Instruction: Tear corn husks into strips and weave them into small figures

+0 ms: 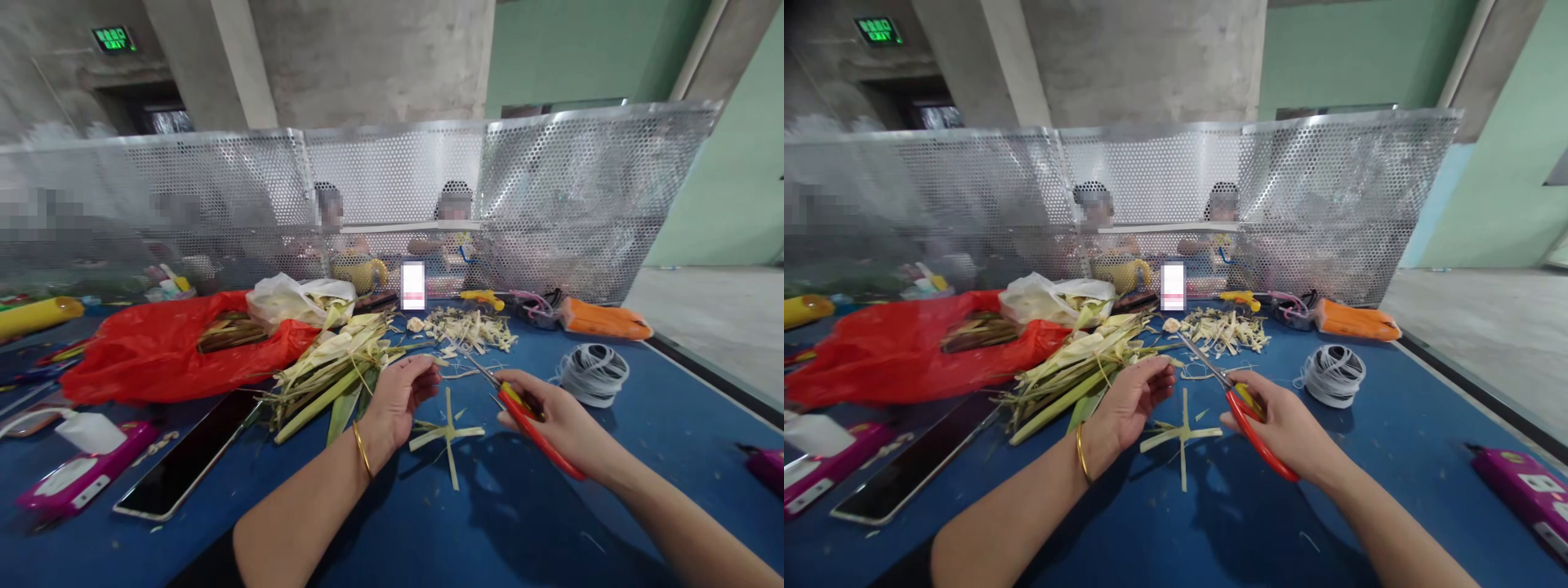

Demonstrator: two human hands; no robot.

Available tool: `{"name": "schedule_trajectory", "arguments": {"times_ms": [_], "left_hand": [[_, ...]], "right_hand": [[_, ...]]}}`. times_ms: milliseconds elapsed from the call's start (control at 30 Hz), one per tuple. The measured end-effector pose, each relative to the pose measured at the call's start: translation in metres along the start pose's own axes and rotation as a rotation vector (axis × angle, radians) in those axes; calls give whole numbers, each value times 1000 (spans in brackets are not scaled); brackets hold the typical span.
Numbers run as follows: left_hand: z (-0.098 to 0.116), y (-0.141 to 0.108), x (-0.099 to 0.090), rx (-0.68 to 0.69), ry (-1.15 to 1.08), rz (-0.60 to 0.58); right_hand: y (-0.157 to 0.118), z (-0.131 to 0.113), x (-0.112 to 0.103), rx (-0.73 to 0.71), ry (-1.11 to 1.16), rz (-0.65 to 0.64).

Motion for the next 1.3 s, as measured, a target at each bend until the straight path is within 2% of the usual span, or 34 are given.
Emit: {"name": "schedule_trajectory", "arguments": {"times_ms": [300,600,1133,1233,1300], "left_hand": [[-7,-4,0,-76,-249,37],[-14,-6,4,-81,-207,-13],[-16,-5,3,-125,-242,46],[-12,-5,3,-109,-221,34],[-7,-5,3,-77,-176,20]], "right_hand": [[0,-6,0,-66,-126,28],[-1,-4,9,-38,-26,37],[-2,1,18,-8,13,23],[1,8,8,18,-102,71],[2,10,-4,35,-307,129]]}}
Point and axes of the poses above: each hand's wrist, its own y-axis towards the middle knuckle, its own x-axis out of the palm, z = x × y, the point moved 8 cm from there along y, towards the middle knuckle, and after that the axes turned 2 degrees about -y, right-handed, at the moved point
